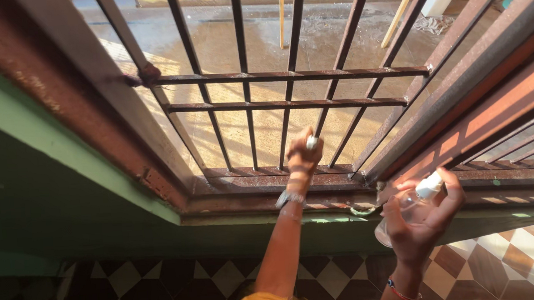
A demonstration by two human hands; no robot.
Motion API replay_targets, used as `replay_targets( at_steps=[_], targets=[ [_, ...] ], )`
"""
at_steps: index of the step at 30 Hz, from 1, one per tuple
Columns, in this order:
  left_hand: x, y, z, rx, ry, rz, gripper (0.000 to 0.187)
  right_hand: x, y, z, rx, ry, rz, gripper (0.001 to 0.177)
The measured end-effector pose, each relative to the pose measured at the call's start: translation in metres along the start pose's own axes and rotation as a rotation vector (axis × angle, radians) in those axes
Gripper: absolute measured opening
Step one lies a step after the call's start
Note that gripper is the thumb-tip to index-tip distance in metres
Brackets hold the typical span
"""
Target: The person cleans a metal window grille by repeatedly spraying a clear liquid from a spray bottle and wiping the bars with a white cloth. The person works methodically across the grille, focusing on individual bars and the frame.
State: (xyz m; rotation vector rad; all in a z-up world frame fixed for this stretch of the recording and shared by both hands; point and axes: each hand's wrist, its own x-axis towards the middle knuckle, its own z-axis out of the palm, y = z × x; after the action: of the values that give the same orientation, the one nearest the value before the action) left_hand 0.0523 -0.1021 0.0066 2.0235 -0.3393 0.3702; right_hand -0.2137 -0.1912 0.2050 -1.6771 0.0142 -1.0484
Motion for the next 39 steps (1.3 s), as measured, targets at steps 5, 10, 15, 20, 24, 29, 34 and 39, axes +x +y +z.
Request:
replay_targets(
  at_steps=[5,10,15,20,24,29,34,39],
  targets=[
    [-0.044,-0.027,-0.023,0.14,0.042,0.252,0.019,-0.006,-0.007,0.0,-0.022,-0.023,-0.021,0.075],
    [-0.046,-0.001,-0.038,0.154,-0.112,0.09,0.037,-0.008,-0.005,0.001,-0.036,-0.068,-0.02,0.074],
    [-0.079,0.013,-0.059,0.453,-0.025,0.329,0.057,-0.011,0.003,0.007,-0.27,0.02,-0.065,0.063],
    [-0.09,0.016,-0.068,0.349,-0.056,0.322,0.059,-0.015,0.02,0.006,-0.351,0.124,-0.171,0.056],
    [-0.088,0.014,-0.069,0.327,-0.112,0.291,0.064,-0.016,0.028,-0.005,-0.367,0.148,-0.173,0.05],
    [-0.091,0.012,-0.066,0.346,-0.09,0.315,0.068,-0.022,0.033,-0.012,-0.247,0.093,-0.116,0.053],
    [-0.092,0.014,-0.069,0.317,-0.131,0.304,0.076,-0.061,0.038,0.016,-0.052,-0.067,-0.049,0.058],
    [-0.093,0.014,-0.072,0.323,-0.123,0.298,0.074,-0.07,0.029,0.015,0.085,0.005,0.009,0.058]
  ],
)
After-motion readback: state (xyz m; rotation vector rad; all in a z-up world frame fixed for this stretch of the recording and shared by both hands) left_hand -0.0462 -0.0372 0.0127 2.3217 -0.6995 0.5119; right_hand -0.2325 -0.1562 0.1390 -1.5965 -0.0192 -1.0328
